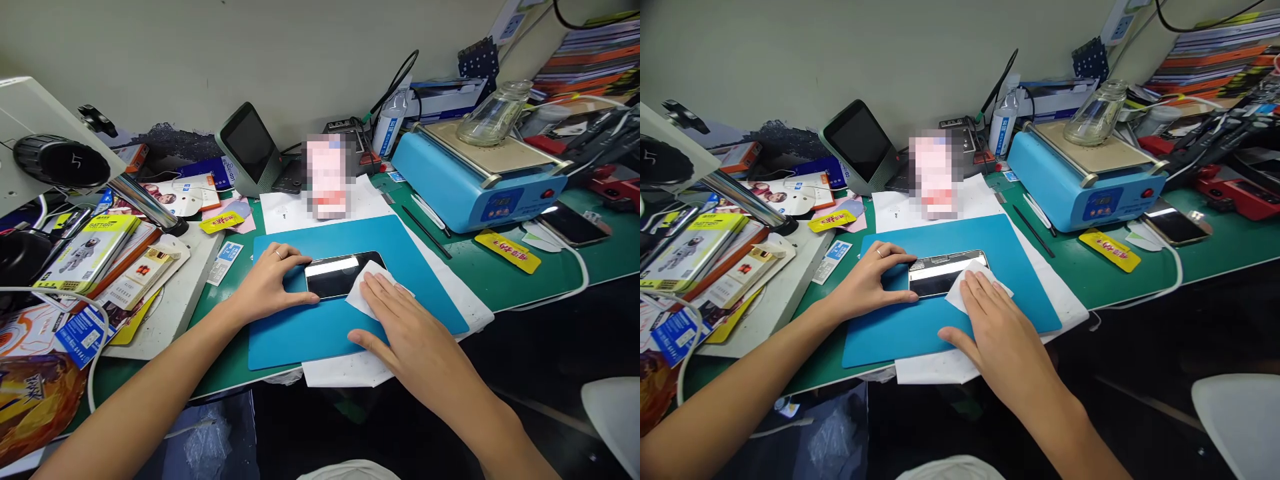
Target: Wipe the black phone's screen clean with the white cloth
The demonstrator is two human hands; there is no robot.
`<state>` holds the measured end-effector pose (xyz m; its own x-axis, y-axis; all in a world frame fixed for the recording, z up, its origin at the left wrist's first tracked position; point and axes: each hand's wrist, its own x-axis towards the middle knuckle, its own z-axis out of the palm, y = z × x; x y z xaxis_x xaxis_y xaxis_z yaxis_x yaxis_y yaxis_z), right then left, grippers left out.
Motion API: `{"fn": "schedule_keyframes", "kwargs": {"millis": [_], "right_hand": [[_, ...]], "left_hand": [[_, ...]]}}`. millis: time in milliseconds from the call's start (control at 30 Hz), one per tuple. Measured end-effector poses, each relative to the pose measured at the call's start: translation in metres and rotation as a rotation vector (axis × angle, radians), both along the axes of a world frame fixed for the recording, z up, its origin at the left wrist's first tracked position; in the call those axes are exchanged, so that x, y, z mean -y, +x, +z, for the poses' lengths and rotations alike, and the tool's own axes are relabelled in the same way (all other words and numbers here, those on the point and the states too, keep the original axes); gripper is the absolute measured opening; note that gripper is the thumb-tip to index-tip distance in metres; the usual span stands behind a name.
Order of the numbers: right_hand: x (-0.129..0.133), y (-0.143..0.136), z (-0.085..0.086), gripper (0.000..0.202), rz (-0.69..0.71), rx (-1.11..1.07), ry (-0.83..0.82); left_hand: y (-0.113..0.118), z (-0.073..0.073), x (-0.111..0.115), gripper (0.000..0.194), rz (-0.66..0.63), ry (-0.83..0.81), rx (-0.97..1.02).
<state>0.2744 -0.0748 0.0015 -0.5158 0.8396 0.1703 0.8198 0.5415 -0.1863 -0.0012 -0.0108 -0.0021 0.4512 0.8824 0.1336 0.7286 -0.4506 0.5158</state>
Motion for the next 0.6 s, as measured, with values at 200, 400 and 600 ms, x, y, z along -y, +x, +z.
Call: {"fn": "schedule_keyframes", "kwargs": {"millis": [200, 400, 600], "right_hand": [[-0.012, -0.006, 0.007, 0.072, 0.083, 0.031, 0.027], [-0.016, -0.006, 0.009, 0.070, 0.102, 0.051, 0.059], [-0.018, -0.009, 0.008, 0.068, 0.110, 0.081, 0.064]], "left_hand": [[0.000, 0.001, 0.000, 0.068, -0.002, -0.014, -0.012], [0.001, 0.001, -0.001, 0.067, 0.003, -0.020, -0.006], [0.001, 0.003, -0.001, 0.066, 0.013, -0.034, 0.002]]}}
